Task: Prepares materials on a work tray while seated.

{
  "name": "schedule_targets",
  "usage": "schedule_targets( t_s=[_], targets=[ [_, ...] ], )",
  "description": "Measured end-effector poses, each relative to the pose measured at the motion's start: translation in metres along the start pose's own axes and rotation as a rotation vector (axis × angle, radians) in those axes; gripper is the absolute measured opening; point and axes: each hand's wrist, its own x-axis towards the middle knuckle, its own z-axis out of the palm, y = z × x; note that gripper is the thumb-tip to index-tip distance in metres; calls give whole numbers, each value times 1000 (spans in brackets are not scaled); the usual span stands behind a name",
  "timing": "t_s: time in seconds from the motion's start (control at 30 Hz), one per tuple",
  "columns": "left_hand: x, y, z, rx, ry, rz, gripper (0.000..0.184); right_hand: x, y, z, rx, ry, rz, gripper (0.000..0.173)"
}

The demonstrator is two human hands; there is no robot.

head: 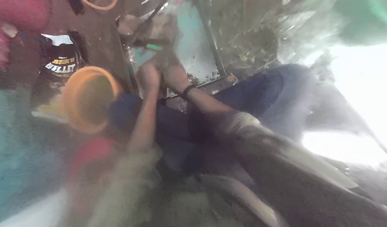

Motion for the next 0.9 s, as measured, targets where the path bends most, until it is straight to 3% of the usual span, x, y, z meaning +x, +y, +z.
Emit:
schedule_targets(
  t_s=[0.2, 0.37, 0.63, 0.9],
  targets=[
    [-2, 3, -1, 44, -62, -33, 22, -1, 3, 0, -17, -28, -27, 32],
    [1, -2, 3, 57, -18, 4, 19, -1, 3, 9, -43, -13, 22, 31],
    [-6, 6, -3, 38, -7, 66, 24, -50, 22, 4, -41, -97, 97, 21],
    [-10, 8, -7, -36, -24, 3, 27, -15, 0, 0, 54, -8, 56, 32]
  ],
)
